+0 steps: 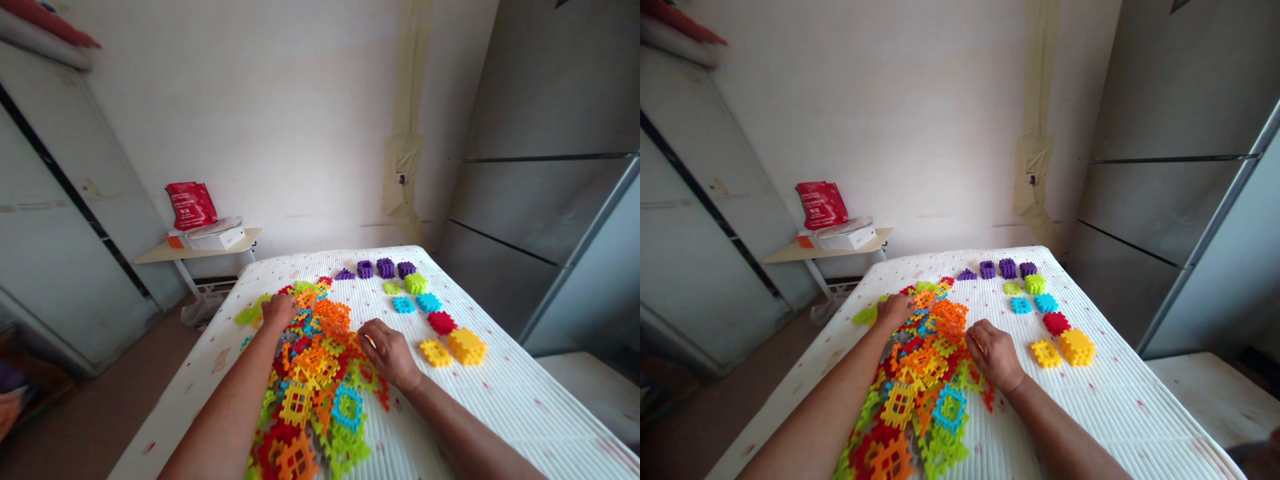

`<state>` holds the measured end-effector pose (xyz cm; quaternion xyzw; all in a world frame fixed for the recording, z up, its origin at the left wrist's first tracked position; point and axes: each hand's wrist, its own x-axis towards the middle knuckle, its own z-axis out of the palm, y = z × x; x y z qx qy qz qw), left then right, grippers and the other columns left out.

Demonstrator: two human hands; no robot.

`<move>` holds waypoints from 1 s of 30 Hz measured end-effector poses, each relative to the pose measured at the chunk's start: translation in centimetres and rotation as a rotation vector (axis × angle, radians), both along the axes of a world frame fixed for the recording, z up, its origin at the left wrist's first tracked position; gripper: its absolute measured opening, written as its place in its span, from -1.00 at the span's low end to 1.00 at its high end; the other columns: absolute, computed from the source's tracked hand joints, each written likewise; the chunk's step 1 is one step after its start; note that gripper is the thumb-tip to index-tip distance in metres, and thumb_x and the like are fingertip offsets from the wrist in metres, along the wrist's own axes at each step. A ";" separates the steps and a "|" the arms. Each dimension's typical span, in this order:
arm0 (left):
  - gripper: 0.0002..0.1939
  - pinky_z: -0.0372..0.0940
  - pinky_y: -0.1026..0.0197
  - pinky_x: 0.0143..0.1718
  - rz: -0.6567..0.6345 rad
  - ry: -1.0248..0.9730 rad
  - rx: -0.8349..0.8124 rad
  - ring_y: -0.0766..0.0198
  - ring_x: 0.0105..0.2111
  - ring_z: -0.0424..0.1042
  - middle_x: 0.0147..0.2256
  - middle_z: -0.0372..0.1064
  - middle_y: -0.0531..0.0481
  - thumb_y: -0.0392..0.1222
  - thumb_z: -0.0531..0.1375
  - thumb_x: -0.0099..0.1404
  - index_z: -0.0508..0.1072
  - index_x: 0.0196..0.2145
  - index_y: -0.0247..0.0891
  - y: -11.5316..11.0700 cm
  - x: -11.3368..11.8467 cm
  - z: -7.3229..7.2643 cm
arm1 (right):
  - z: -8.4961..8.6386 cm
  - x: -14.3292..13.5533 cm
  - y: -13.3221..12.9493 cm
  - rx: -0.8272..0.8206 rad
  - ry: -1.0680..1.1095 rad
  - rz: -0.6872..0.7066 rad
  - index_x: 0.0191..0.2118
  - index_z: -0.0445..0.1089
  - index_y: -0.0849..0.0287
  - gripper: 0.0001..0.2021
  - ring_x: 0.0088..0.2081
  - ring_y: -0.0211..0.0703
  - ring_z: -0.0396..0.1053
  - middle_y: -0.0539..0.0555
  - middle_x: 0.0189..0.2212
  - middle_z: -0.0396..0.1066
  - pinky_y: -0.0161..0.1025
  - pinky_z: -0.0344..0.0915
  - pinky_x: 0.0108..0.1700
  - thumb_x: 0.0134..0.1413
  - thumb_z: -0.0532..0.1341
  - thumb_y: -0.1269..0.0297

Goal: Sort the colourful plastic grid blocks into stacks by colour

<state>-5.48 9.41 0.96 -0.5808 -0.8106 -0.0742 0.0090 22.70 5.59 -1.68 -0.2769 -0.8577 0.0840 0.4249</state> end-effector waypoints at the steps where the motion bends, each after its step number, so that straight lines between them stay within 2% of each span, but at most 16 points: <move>1: -0.80 0.15 0.00 -0.10 -0.007 0.014 -0.001 0.06 -0.09 0.35 -0.22 0.47 -0.08 -0.16 0.09 0.15 0.51 -0.34 -0.13 -0.1 0.1 0.0 | 0.1 0.0 0.0 -0.002 0.003 0.001 -0.30 0.30 0.16 -0.84 -0.33 -0.26 0.36 0.08 -0.38 0.34 -0.35 0.29 -0.27 0.22 0.00 0.35; 7: -0.77 0.11 0.03 -0.10 -0.018 -0.011 0.084 0.11 -0.12 0.35 -0.24 0.46 -0.05 -0.17 0.01 0.23 0.47 -0.36 -0.15 -1.0 0.4 0.3 | 0.3 0.1 0.0 0.004 0.027 -0.005 -0.30 0.32 0.16 -0.84 -0.32 -0.27 0.37 0.08 -0.37 0.36 -0.37 0.29 -0.27 0.21 0.01 0.36; 13: -0.75 0.14 0.17 -0.23 0.027 -0.207 0.313 0.14 -0.21 0.35 -0.33 0.43 -0.09 -0.16 -0.02 0.23 0.42 -0.44 -0.23 -1.8 -0.4 1.5 | 0.0 0.2 0.2 0.004 0.032 -0.012 -0.29 0.33 0.18 -0.83 -0.31 -0.26 0.37 0.09 -0.36 0.36 -0.36 0.29 -0.26 0.22 0.01 0.35; 18: -0.64 0.11 0.30 -0.47 0.055 -0.529 0.487 0.28 -0.50 0.28 -0.60 0.25 0.06 0.03 -0.03 0.20 0.38 -0.49 -0.27 -4.4 0.2 1.9 | 0.2 0.2 0.1 -0.006 0.038 -0.008 -0.29 0.33 0.17 -0.83 -0.31 -0.26 0.38 0.09 -0.36 0.37 -0.35 0.30 -0.26 0.22 0.01 0.34; 22: -0.54 0.09 0.33 -0.58 0.014 -0.864 0.541 0.38 -0.63 0.18 -0.63 0.18 0.13 0.21 0.08 0.07 0.40 -0.45 -0.31 -7.5 2.3 1.3 | 0.7 -0.5 -0.7 -0.055 0.046 -0.002 -0.24 0.33 0.17 -0.82 -0.32 -0.25 0.38 0.10 -0.32 0.39 -0.33 0.30 -0.26 0.22 0.00 0.30; 24: -0.58 0.09 0.35 -0.59 -0.004 -1.151 0.578 0.41 -0.63 0.17 -0.62 0.20 0.13 0.16 0.22 -0.03 0.40 -0.48 -0.31 -8.9 3.6 1.0 | 1.0 -1.1 -1.4 -0.112 0.059 -0.026 -0.18 0.33 0.17 -0.80 -0.34 -0.24 0.39 0.11 -0.29 0.41 -0.32 0.31 -0.27 0.21 0.03 0.24; 26: -0.62 0.11 0.36 -0.59 -0.008 -1.338 0.597 0.41 -0.61 0.19 -0.61 0.24 0.12 0.08 0.29 -0.08 0.42 -0.49 -0.33 -10.0 4.9 0.8 | 1.4 -1.9 -2.4 -0.185 0.062 -0.049 -0.13 0.33 0.18 -0.75 -0.35 -0.22 0.39 0.11 -0.27 0.42 -0.29 0.32 -0.27 0.17 0.08 0.15; 30: -0.62 0.19 0.34 -0.51 0.028 -1.391 0.575 0.36 -0.53 0.29 -0.55 0.35 0.03 0.04 0.31 -0.06 0.48 -0.42 -0.36 -11.7 7.0 0.6 | 2.1 -3.3 -4.5 -0.291 0.046 -0.054 -0.07 0.32 0.22 -0.55 -0.26 -0.12 0.38 0.15 -0.22 0.42 -0.20 0.33 -0.21 0.01 0.21 0.00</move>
